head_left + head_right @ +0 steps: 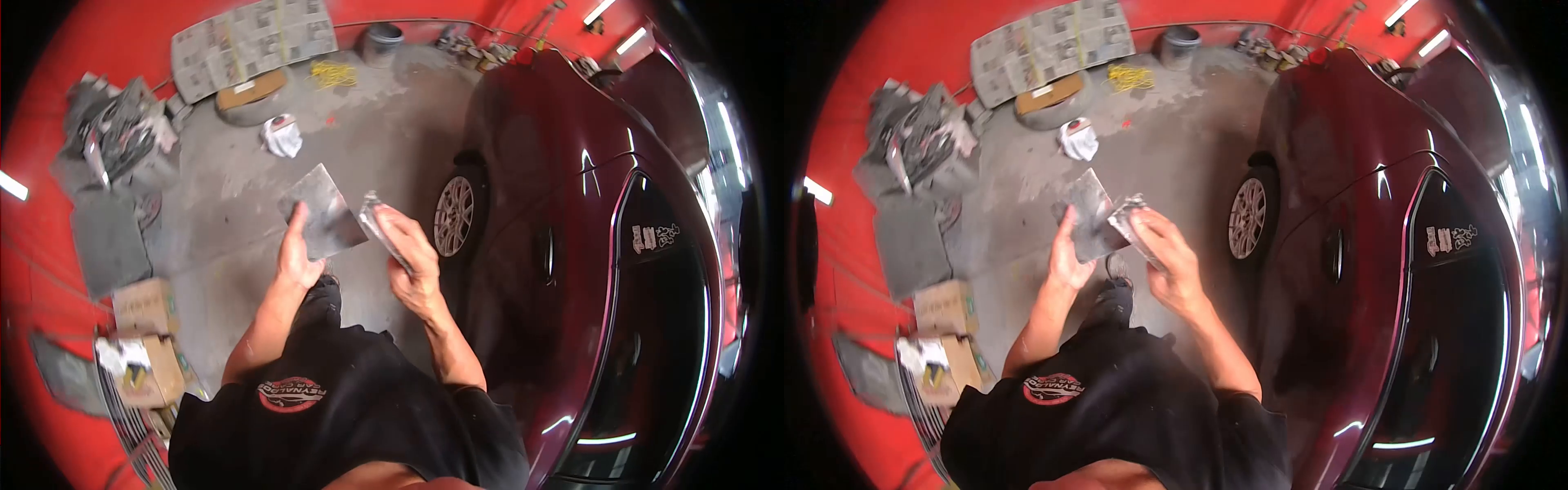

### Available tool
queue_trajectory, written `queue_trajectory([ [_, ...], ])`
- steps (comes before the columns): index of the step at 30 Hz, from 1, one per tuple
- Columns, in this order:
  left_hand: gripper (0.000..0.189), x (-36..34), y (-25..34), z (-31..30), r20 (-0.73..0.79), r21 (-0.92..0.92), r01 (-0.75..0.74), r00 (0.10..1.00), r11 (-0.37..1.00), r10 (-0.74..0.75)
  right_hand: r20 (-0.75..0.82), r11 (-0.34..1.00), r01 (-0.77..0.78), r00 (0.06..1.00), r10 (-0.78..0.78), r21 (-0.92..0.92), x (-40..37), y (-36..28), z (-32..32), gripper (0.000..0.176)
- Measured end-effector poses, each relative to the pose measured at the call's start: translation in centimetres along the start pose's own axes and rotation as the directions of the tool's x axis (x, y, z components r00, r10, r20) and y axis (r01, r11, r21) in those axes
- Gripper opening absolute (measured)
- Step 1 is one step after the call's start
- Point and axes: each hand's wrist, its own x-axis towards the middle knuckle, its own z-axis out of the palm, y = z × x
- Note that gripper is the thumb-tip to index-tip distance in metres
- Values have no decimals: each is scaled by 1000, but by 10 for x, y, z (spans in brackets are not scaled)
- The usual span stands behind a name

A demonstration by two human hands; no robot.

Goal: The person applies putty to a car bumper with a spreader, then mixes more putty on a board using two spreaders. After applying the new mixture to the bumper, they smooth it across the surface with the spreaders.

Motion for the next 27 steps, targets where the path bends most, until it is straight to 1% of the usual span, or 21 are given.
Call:
queue_trajectory([
  [2, 41, 50, 4, 27, 75, 203, -49, 997, 978, 34, 78, 997, -65, 995, 63, 31, 34, 33, 11, 80],
  [3, 26, 72, 9, 40, 43, 197, -92, 995, 976, 85, 133, 989, -89, 986, 105, -121, 45, 58, 17, 83],
  [6, 21, 148, 35, 64, 66, 255, -87, 995, 963, 73, 167, 893, -122, 963, 212, -433, 80, 151, 6, 79],
  [7, 22, 168, 45, 72, 88, 299, -92, 994, 950, 69, 179, 804, -107, 950, 257, -585, 100, 161, -2, 82],
  [8, 20, 187, 54, 82, 77, 297, -92, 994, 951, 72, 254, 713, -50, 915, 313, -699, 118, 169, -16, 78],
  [10, 19, 224, 71, 104, 65, 294, -93, 995, 951, 77, 206, 682, -54, 933, 294, -729, 148, 189, -31, 82],
  [11, 18, 251, 74, 104, 97, 355, -143, 988, 924, 116, 112, 702, -119, 955, 274, -702, 168, 198, -40, 86],
  [12, 18, 276, 73, 106, 133, 409, -195, 979, 892, 153, -26, 767, -209, 970, 243, -606, 187, 214, -45, 89],
  [13, 19, 303, 73, 108, 171, 457, -245, 968, 855, 186, -23, 727, -209, 966, 256, -654, 204, 225, -44, 81],
  [14, 20, 328, 71, 111, 167, 509, -264, 964, 819, 206, -23, 684, -207, 963, 268, -700, 220, 235, -40, 73],
  [15, 21, 348, 73, 129, 169, 559, -283, 959, 779, 227, 120, 651, -73, 961, 247, -755, 226, 251, -29, 67],
  [16, 22, 368, 75, 141, 175, 588, -292, 956, 754, 234, 128, 690, -94, 956, 264, -718, 237, 270, -20, 63],
  [18, 24, 411, 78, 163, 188, 617, -305, 952, 726, 241, 105, 588, -45, 970, 218, -808, 271, 296, -44, 60],
  [19, 25, 435, 79, 172, 190, 621, -306, 952, 722, 240, -27, 579, -140, 980, 199, -803, 289, 314, -54, 57],
  [20, 25, 460, 79, 180, 210, 625, -315, 949, 714, 235, -143, 588, -226, 972, 185, -777, 309, 331, -59, 69],
  [22, 27, 510, 82, 199, 245, 633, -334, 942, 699, 228, 64, 531, -43, 982, 180, -846, 338, 390, -54, 71],
  [23, 29, 540, 88, 206, 244, 663, -330, 944, 671, 224, 97, 590, -35, 977, 190, -807, 355, 417, -50, 70],
  [24, 29, 563, 95, 219, 224, 663, -324, 946, 675, 234, 132, 603, -3, 975, 179, -797, 377, 430, -59, 66],
  [26, 30, 600, 108, 240, 145, 670, -280, 957, 687, 250, 89, 602, -16, 986, 143, -798, 437, 441, -86, 62],
  [27, 29, 622, 113, 249, 154, 655, -307, 949, 691, 276, 30, 619, -49, 993, 116, -784, 461, 453, -94, 61],
])
